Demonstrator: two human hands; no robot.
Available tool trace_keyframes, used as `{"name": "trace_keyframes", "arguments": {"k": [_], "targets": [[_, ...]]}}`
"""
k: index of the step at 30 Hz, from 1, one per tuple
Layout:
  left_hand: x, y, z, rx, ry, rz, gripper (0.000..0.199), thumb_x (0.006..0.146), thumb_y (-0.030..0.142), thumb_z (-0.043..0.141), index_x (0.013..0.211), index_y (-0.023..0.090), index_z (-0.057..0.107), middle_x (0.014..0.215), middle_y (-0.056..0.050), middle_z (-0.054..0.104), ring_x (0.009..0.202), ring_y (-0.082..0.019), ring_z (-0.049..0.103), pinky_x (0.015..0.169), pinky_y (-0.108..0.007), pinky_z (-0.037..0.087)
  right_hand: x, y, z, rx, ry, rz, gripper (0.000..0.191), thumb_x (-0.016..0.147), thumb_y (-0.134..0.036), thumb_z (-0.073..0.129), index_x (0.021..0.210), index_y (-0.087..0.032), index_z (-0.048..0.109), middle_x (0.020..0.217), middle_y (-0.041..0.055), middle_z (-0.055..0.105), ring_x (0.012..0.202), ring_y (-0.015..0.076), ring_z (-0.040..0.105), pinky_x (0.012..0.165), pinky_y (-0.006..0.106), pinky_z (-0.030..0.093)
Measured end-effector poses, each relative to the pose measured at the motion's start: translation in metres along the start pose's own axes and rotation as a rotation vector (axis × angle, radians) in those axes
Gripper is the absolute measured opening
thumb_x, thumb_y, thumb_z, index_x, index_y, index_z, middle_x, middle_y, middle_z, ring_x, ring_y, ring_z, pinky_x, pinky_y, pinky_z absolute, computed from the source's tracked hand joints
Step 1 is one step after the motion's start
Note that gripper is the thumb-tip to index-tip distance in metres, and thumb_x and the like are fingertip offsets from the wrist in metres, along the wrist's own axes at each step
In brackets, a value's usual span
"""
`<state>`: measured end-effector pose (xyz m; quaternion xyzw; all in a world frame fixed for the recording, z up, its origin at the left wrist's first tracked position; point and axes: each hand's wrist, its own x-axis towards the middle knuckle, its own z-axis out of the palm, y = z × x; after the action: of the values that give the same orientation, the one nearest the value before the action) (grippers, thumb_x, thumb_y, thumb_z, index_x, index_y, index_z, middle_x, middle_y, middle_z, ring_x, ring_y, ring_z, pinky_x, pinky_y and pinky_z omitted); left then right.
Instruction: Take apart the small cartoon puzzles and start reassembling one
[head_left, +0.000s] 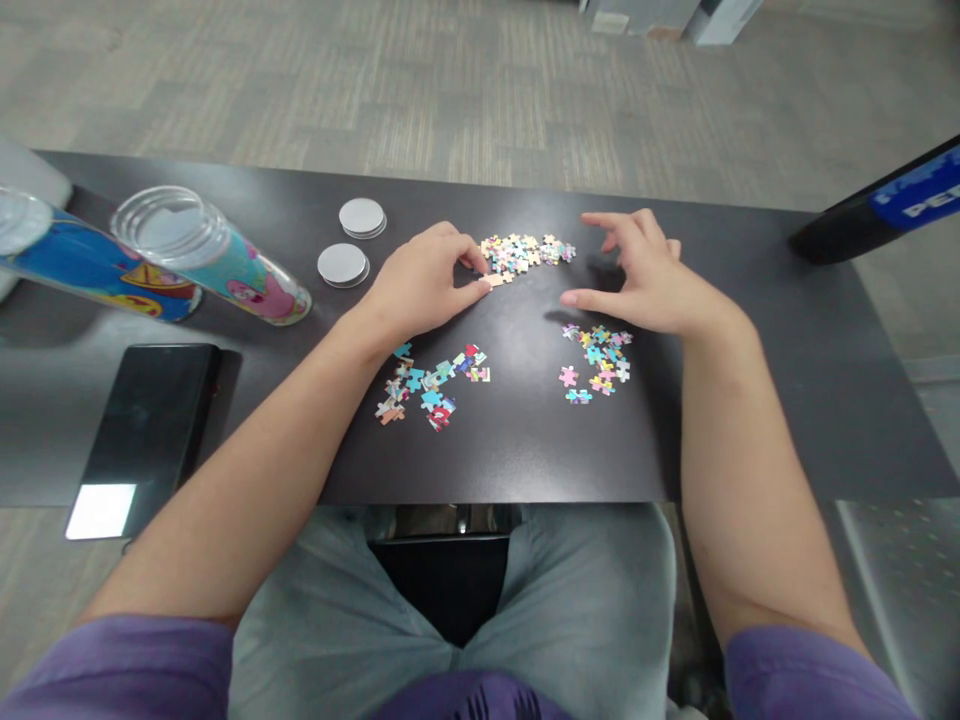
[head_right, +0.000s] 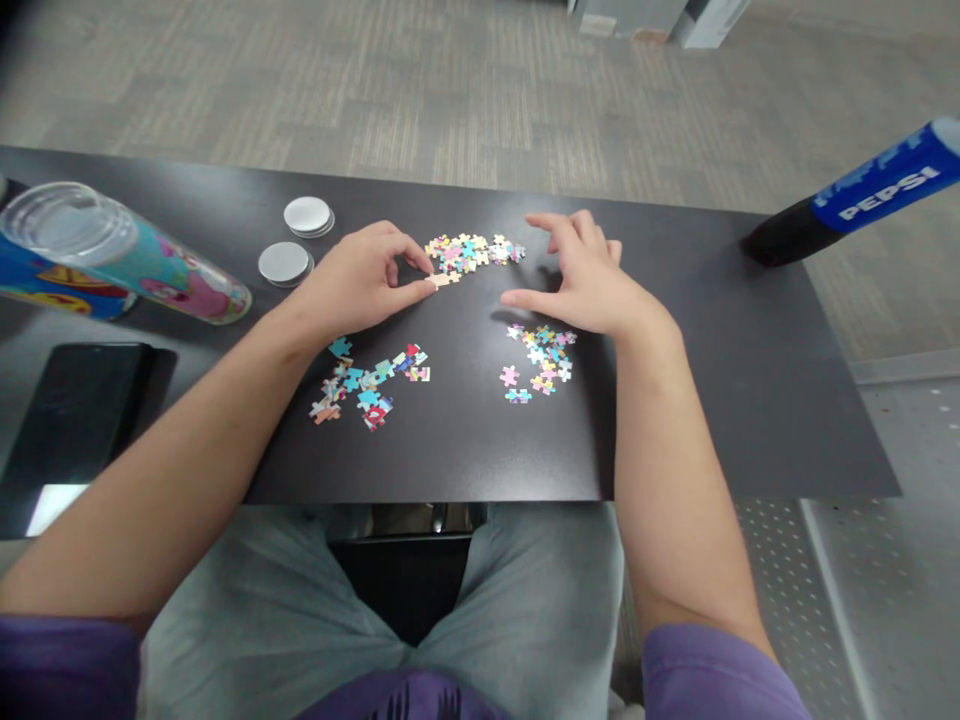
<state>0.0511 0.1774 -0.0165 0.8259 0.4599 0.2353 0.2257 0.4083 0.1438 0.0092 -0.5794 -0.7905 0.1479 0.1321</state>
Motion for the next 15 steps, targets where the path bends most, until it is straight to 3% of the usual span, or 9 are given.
{"name": "trace_keyframes", "arguments": {"k": [3, 7, 10, 15], "targets": [[0.000, 0.004, -0.003, -0.118, -0.051, -0.021, 0.010, 0.101, 0.029, 0.093, 0.109, 0.029, 0.086, 0.118, -0.004, 0.091, 0.092, -0.023, 0.078, 0.096, -0.045, 0.063, 0.003, -0.012, 0.002, 0.010, 0.019, -0.010, 0.095, 0.108, -0.089, 0.086, 0.183, -0.036, 0.065, 0.171, 0.0247, 0.071, 0.144, 0.0554, 0.074, 0.139, 0.087, 0.045], [0.000, 0.011, -0.004, -0.228, -0.095, 0.013, 0.007, 0.100, 0.026, 0.088, 0.104, 0.029, 0.083, 0.104, -0.001, 0.090, 0.089, -0.022, 0.079, 0.092, -0.041, 0.063, 0.007, -0.027, 0.008, 0.058, 0.042, -0.088, 0.074, 0.114, -0.083, 0.080, 0.167, -0.031, 0.079, 0.157, 0.0218, 0.077, 0.145, 0.0542, 0.075, 0.137, 0.085, 0.043], [-0.001, 0.014, -0.005, -0.198, -0.127, 0.118, 0.011, 0.098, 0.021, 0.083, 0.104, 0.028, 0.089, 0.103, -0.001, 0.090, 0.091, -0.022, 0.080, 0.094, -0.039, 0.064, 0.009, -0.034, 0.010, 0.074, -0.003, -0.118, 0.062, 0.118, -0.083, 0.079, 0.156, -0.035, 0.085, 0.149, 0.0188, 0.081, 0.144, 0.0532, 0.076, 0.134, 0.082, 0.044], [-0.001, 0.008, -0.012, -0.120, -0.156, 0.194, 0.026, 0.092, 0.019, 0.079, 0.109, 0.027, 0.097, 0.104, -0.002, 0.089, 0.094, -0.022, 0.080, 0.094, -0.037, 0.064, 0.009, -0.035, 0.010, 0.062, -0.007, -0.177, 0.046, 0.120, -0.062, 0.082, 0.153, -0.031, 0.089, 0.142, 0.0185, 0.083, 0.137, 0.0502, 0.080, 0.136, 0.083, 0.043]]}}
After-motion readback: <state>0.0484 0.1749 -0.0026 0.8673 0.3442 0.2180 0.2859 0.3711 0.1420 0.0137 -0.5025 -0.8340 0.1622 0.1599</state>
